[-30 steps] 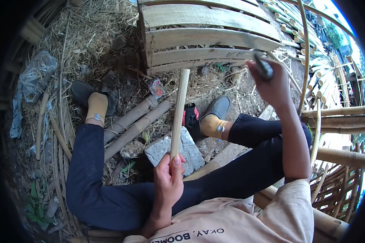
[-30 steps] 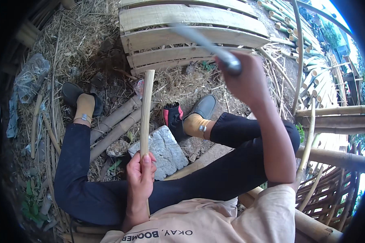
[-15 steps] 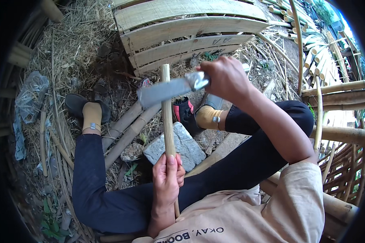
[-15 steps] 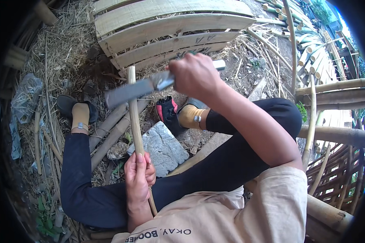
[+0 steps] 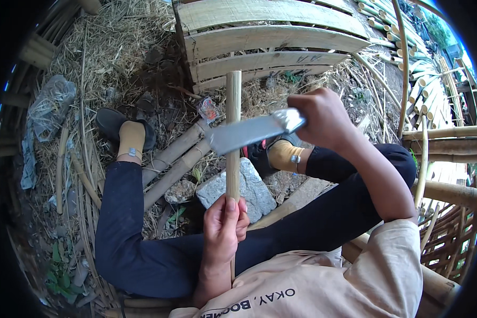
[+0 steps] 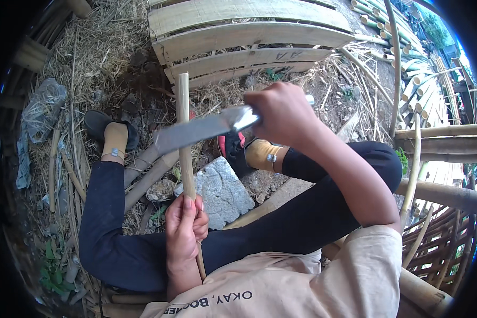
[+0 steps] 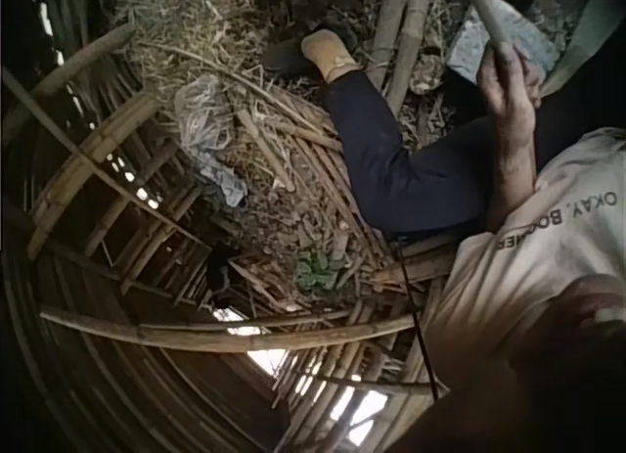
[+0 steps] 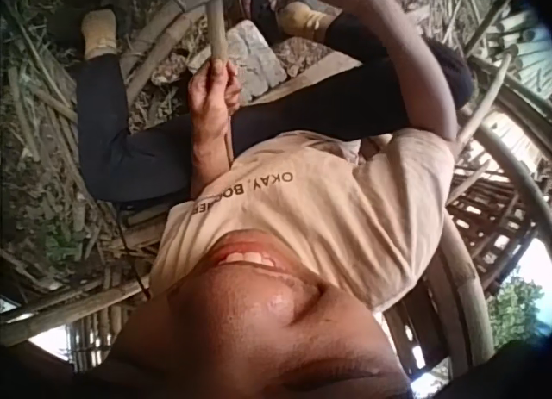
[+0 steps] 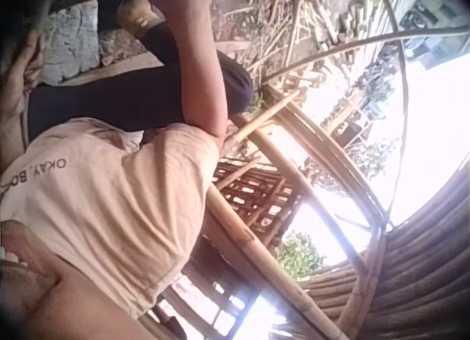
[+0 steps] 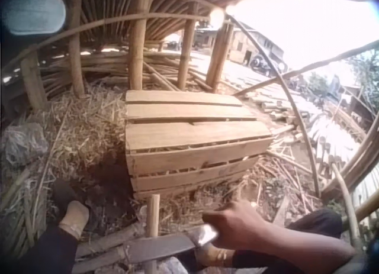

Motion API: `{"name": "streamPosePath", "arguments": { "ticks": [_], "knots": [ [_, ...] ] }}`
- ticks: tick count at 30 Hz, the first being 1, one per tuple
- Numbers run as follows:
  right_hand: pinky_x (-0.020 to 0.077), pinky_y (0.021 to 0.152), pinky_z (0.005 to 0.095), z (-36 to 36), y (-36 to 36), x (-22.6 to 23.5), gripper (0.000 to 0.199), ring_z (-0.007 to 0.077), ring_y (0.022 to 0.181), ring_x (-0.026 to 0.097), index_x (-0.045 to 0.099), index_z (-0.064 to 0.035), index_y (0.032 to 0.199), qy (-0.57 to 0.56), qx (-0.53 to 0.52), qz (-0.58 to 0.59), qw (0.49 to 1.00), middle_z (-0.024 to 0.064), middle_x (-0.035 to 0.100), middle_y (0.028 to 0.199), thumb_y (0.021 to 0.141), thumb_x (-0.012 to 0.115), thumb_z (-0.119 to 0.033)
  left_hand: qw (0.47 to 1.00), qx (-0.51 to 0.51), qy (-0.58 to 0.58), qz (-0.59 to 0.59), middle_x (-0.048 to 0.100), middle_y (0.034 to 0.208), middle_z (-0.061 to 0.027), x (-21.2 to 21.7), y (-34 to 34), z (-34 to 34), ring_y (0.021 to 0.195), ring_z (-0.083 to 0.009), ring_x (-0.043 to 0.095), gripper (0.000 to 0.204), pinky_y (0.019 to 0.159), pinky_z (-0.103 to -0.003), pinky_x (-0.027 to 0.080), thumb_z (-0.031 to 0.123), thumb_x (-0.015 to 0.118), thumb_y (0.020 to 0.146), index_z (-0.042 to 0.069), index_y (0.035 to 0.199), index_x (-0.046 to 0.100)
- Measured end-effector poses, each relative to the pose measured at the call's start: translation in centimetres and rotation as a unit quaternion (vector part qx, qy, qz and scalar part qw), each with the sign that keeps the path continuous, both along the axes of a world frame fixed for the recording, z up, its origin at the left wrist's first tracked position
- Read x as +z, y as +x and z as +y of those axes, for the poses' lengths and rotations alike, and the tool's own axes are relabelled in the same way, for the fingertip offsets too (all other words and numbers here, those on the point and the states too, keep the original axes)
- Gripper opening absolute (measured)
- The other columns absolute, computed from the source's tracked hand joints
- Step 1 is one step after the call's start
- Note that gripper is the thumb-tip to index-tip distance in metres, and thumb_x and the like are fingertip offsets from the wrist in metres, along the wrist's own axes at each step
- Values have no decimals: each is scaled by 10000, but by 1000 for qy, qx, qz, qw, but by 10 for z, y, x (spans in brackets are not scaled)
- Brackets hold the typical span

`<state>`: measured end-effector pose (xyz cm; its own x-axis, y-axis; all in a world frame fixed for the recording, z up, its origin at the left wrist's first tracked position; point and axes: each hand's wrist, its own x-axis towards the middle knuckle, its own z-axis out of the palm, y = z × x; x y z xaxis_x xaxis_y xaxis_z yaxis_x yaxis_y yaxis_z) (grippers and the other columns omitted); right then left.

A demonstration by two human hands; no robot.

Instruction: The person uses a machete to shave the outer layer off of a bamboo stick, making several passes along the length of the wood while holding it vertically against a stone.

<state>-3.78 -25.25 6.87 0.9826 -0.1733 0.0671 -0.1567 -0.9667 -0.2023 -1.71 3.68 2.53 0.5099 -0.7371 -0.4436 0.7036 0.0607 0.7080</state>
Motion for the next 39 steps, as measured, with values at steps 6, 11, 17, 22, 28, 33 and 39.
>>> {"name": "streamPosePath", "arguments": {
  "ticks": [6,11,17,22,28,33,39],
  "knots": [
    [540,575,431,20,8,-17,102,327,599,680,695,-86,753,-17,19,5,1000,122,647,612,656,686,-116,999,12,-20,25,296,586,79,-10,0,-1,448,-1,232,277,393,-198,171,310,429,1085,92,924,486],
    [553,587,441,-3,13,-26,77,344,589,686,718,-80,727,-81,-2,-23,996,166,640,599,718,651,-118,997,19,62,-40,313,600,93,-13,-9,-11,463,9,248,276,406,-181,184,314,434,1084,99,917,484],
    [575,577,381,-86,13,20,77,249,598,697,723,-59,838,-250,-207,2,946,123,699,684,811,663,-99,993,-7,40,-114,340,599,85,-6,-21,-9,461,10,258,289,411,-177,195,316,436,1082,89,916,504],
    [532,676,427,-24,-10,46,210,350,716,694,755,-46,964,65,-219,-15,973,191,694,769,787,704,-148,992,50,61,-99,363,610,80,-12,-11,-11,495,6,295,293,431,-185,217,281,453,1078,56,902,520],
    [535,563,434,43,-1,2,165,332,597,669,707,-101,829,21,27,135,990,118,636,605,693,701,-194,990,54,96,-93,338,600,87,-18,0,-2,469,17,251,280,407,-180,182,315,443,1081,94,920,501],
    [515,560,442,58,-14,-31,117,338,577,656,656,-86,739,30,-5,65,997,128,633,597,692,710,-177,996,36,68,-39,327,596,87,-10,4,-6,456,14,243,285,398,-182,168,329,438,1082,101,922,497],
    [518,562,451,47,-6,-42,89,346,568,658,648,-74,702,-7,7,3,1000,136,631,595,731,673,-155,992,37,90,-82,312,603,87,-10,-3,-11,459,11,236,277,398,-182,172,321,422,1088,107,927,489]
  ]
}}
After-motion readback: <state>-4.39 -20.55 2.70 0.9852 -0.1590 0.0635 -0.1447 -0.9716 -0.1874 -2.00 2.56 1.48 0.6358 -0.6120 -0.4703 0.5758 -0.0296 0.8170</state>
